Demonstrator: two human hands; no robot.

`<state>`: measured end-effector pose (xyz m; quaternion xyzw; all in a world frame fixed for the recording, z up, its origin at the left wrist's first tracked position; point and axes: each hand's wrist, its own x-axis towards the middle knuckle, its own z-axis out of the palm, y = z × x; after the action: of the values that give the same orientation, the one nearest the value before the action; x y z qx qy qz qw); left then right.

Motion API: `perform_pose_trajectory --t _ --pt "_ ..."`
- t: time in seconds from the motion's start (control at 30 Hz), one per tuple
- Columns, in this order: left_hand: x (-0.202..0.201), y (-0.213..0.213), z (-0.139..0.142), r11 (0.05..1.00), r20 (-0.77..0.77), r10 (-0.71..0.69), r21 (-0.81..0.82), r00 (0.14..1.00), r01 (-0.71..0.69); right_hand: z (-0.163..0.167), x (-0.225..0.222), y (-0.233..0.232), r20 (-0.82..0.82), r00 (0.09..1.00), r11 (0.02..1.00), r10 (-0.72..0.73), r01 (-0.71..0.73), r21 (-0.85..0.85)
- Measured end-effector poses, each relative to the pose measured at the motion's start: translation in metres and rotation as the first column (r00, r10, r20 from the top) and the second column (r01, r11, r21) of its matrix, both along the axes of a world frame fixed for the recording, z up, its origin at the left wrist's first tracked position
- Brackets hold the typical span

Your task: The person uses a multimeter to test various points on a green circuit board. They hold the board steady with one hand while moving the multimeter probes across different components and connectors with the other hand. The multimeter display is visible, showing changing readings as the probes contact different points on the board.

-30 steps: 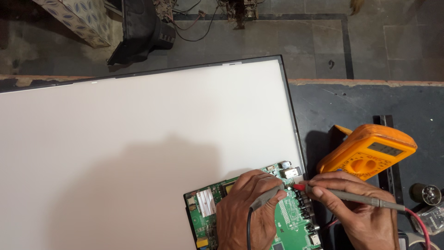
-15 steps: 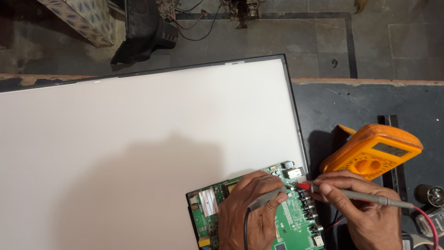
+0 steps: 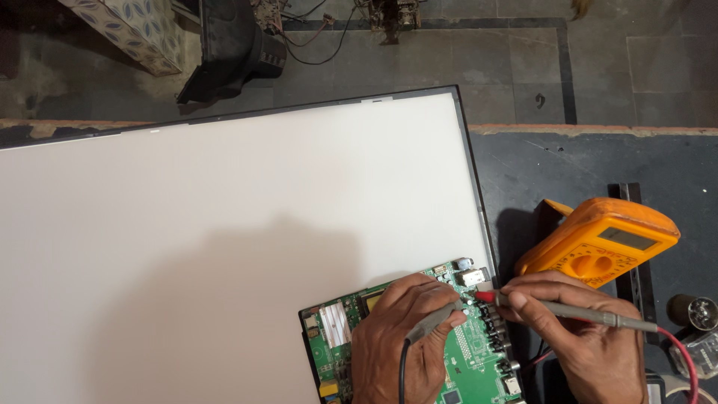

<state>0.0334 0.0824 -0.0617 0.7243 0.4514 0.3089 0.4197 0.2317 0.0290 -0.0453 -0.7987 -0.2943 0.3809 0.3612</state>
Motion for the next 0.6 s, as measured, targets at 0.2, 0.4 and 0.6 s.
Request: perform_pose_trajectory --t 0.2,0.4,0.6 --pt "0.001 0.001 0.003 1.0 0.013 0.0 0.021 1.0 -0.001 0.004 -0.002 0.005 -0.012 0.999 0.999 -0.043 0.043 -0.024" --pt "0.0 -0.001 0.006 0.999 0.003 -0.006 0.052 1.0 0.006 0.005 0.007 0.005 0.005 0.999 0.986 0.044 -0.043 -0.161" --pt "0.0 -0.002 0.005 0.997 -0.017 -0.021 0.07 1.0 0.022 0.0 0.019 0.006 -0.152 0.98 0.987 0.129 -0.141 -0.071"
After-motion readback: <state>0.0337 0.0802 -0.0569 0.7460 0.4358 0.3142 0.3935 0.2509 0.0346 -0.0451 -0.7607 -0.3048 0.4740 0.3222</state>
